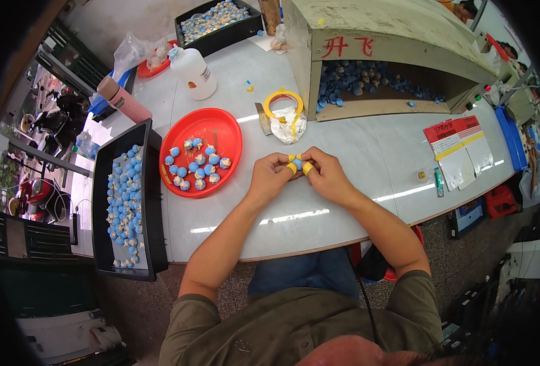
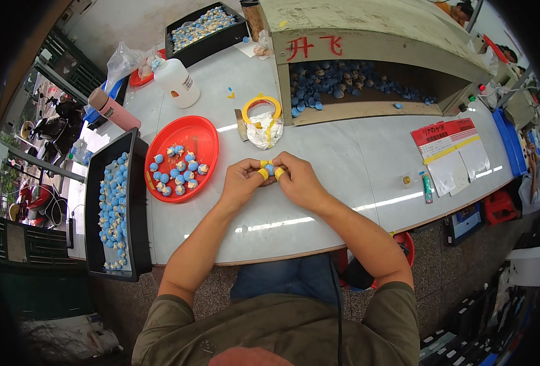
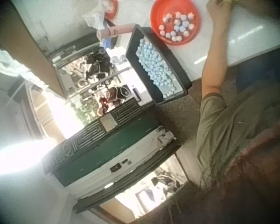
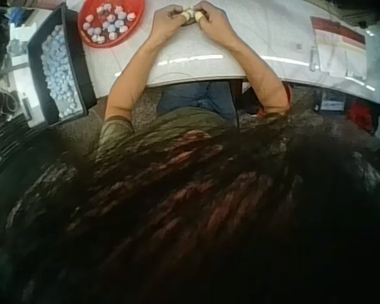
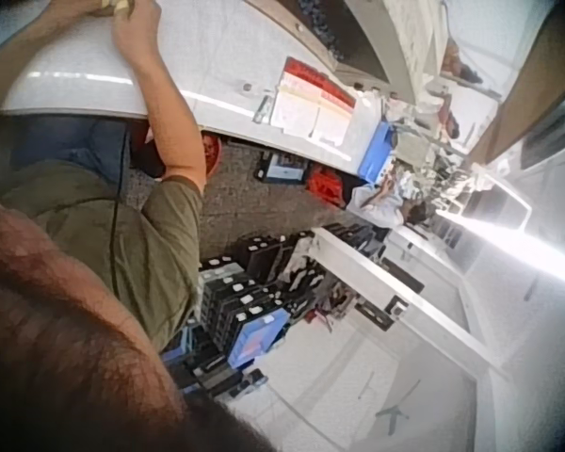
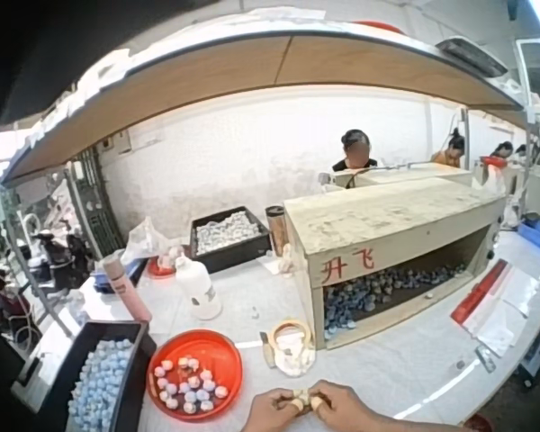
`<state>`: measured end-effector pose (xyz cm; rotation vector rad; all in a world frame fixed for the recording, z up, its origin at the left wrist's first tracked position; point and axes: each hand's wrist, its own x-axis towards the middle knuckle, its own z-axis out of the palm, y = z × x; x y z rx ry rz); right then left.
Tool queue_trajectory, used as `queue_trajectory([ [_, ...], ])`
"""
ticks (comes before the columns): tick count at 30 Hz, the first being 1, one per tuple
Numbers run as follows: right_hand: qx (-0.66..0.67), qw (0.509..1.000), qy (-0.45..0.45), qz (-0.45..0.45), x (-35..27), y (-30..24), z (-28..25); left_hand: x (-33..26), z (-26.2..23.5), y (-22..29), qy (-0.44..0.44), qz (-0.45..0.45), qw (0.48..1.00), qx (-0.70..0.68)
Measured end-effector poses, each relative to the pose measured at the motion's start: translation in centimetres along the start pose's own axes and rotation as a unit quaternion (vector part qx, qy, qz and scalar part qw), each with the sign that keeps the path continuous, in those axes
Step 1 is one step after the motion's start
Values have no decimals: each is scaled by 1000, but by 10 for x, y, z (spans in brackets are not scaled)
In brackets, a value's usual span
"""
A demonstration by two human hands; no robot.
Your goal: The person assembles small blue and yellow plastic components by hand, joining them together with glue from a bottle.
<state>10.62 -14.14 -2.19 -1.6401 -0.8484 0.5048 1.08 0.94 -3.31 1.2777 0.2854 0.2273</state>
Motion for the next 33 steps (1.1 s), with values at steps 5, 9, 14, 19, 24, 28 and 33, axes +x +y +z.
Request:
queue_trajectory([
  [5, 76, 995, -18, 54, 2, -7, -2, 0, 2, 5, 7, -20, 1000, 15],
  [9, 124, 986, -40, 101, 5, -7, -8, 0, 2, 6, 3, -23, 999, 29],
  [14, 105, 988, -46, 100, 4, -8, -5, -1, 0, 2, -2, -20, 1000, 14],
  [19, 79, 994, -21, 73, 2, -5, -2, 0, 0, 0, 0, -11, 1000, 14],
  [24, 88, 992, -20, 85, 3, -10, -4, -1, 4, 7, 9, -31, 999, 37],
  [28, 130, 985, -48, 100, 4, -9, -7, -3, 5, 13, 15, -47, 998, 43],
  [33, 150, 982, -55, 104, 3, -19, -9, -2, 6, 21, 8, -64, 997, 46],
])
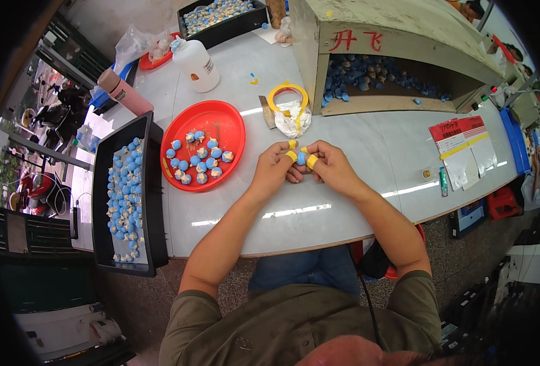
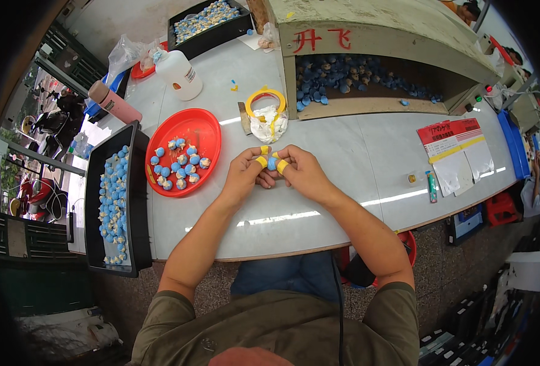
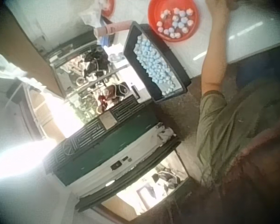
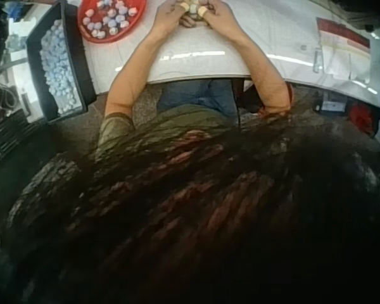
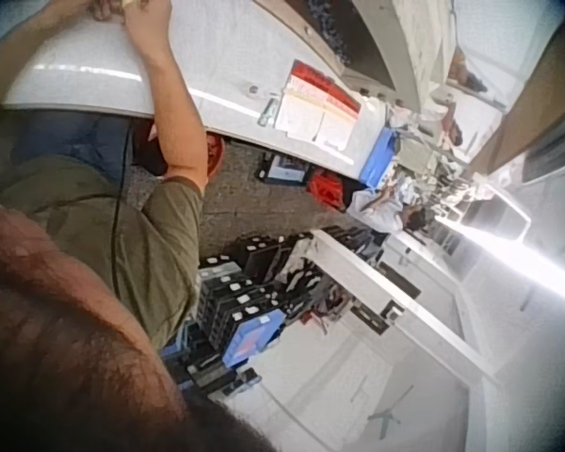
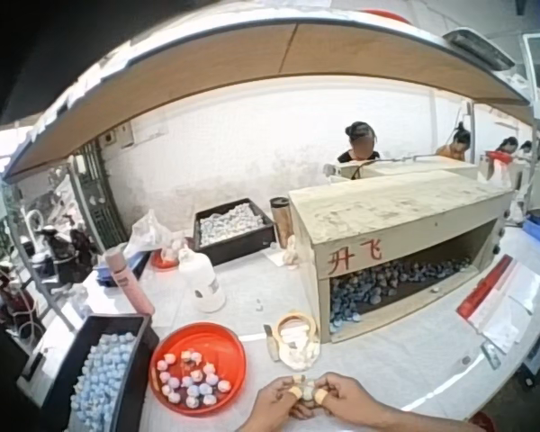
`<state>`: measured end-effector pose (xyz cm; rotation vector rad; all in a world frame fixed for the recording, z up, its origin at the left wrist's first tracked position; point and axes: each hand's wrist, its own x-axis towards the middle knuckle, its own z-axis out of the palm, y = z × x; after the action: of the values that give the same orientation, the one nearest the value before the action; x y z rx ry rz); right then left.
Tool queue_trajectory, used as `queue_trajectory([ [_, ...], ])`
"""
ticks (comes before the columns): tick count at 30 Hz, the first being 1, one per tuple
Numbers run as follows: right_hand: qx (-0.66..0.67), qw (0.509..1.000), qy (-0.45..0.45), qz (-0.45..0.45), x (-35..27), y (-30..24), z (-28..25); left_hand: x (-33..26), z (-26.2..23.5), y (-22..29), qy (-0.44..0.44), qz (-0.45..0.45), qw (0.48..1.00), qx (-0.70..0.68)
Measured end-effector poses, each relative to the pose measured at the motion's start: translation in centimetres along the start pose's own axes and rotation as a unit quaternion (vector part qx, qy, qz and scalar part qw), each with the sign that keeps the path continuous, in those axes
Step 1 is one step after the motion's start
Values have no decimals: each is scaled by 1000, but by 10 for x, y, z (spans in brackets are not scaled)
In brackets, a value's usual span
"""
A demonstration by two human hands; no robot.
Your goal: The person assembles small blue and yellow plastic components by hand, joining them together with glue from a bottle.
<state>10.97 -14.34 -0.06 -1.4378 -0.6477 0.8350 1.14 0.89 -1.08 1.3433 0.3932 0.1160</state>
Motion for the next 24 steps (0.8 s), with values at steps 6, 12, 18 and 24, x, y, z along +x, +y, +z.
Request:
queue_trajectory([
  [6, -1, 999, -10, 30, 5, 6, -2, 0, -2, 1, -3, -11, 1000, 7],
  [12, -20, 1000, -9, 11, 3, 5, 4, -2, -4, -5, -8, -5, 1000, 1],
  [18, 5, 999, -16, -37, 1, 10, 2, -2, 1, -4, -6, -2, 999, 37],
  [24, 5, 990, 110, -88, 12, 11, -11, -10, -17, 31, 113, 67, 989, 67],
])
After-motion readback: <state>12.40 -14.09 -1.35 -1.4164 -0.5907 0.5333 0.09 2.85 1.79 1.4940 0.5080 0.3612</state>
